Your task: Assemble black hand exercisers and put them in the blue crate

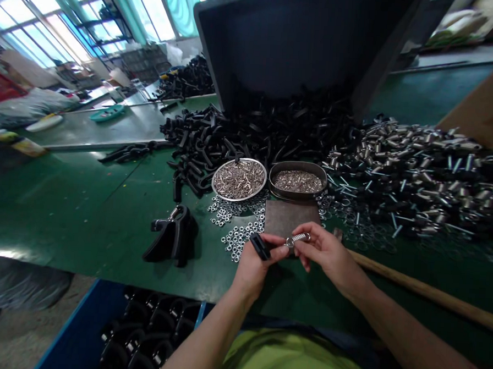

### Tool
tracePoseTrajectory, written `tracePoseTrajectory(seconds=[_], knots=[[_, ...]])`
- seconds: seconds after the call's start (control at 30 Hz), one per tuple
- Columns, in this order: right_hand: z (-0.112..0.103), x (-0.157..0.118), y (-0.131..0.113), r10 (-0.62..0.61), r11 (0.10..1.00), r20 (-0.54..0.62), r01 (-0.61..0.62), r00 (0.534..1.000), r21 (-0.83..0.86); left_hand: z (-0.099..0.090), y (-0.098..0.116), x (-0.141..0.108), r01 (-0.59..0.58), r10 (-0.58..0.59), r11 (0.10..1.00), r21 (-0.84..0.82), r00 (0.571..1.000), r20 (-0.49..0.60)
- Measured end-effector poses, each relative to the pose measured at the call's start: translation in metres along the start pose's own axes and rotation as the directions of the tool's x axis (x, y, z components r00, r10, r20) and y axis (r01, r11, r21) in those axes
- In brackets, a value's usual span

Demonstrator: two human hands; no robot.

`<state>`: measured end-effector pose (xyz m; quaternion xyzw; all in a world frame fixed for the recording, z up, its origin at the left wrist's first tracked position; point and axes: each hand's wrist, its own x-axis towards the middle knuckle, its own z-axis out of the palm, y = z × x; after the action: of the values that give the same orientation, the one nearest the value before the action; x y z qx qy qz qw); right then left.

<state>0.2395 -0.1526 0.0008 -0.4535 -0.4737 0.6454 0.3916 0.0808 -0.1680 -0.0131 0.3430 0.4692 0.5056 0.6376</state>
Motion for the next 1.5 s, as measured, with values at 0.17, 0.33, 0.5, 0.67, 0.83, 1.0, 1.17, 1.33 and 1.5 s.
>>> tracePoseTrajectory(seconds=[0.17, 0.33, 0.5, 0.67, 0.83, 1.0, 1.17, 1.33, 1.5], knots=[[-0.002, 0.002, 0.001, -0.03, 0.999, 0.002, 0.03, 1.0, -0.019, 0.006, -0.004, 0.001, 0.046, -0.056, 0.987, -0.156, 0.997, -0.06], [0.001, 0.002, 0.0, 0.006, 1.0, 0.01, -0.006, 1.0, -0.025, 0.008, -0.001, 0.002, 0.055, -0.073, 0.978, -0.201, 0.994, -0.084], [-0.003, 0.003, -0.003, 0.037, 0.999, -0.018, -0.038, 0.999, -0.037, 0.004, 0.004, 0.0, -0.037, 0.043, 0.993, 0.112, 0.998, -0.055], [-0.008, 0.001, -0.015, -0.153, 0.937, -0.08, 0.119, 0.985, -0.33, 0.01, -0.003, 0.0, 0.075, -0.077, 0.99, 0.119, 0.997, 0.007], [-0.007, -0.004, -0.031, -0.182, 0.947, -0.089, 0.15, 0.979, -0.283, 0.02, -0.016, 0.003, 0.457, -0.418, 0.833, -0.312, 0.889, 0.186], [-0.002, -0.012, -0.036, -0.187, 0.919, -0.054, 0.155, 0.981, -0.362, 0.032, -0.014, 0.004, 0.522, -0.447, 0.784, -0.336, 0.851, 0.278], [-0.005, -0.013, -0.031, -0.209, 0.812, -0.023, 0.161, 0.978, -0.561, 0.033, -0.011, 0.002, 0.481, -0.395, 0.853, -0.203, 0.848, 0.353], [-0.017, -0.01, -0.017, -0.085, 0.946, -0.015, 0.076, 0.996, -0.315, 0.025, -0.004, 0.0, 0.37, -0.414, 0.91, 0.188, 0.835, 0.363], [-0.023, -0.01, -0.006, -0.011, 0.972, 0.031, 0.018, 0.999, -0.235, 0.021, -0.002, -0.005, 0.223, -0.389, 0.883, 0.414, 0.841, 0.376]])
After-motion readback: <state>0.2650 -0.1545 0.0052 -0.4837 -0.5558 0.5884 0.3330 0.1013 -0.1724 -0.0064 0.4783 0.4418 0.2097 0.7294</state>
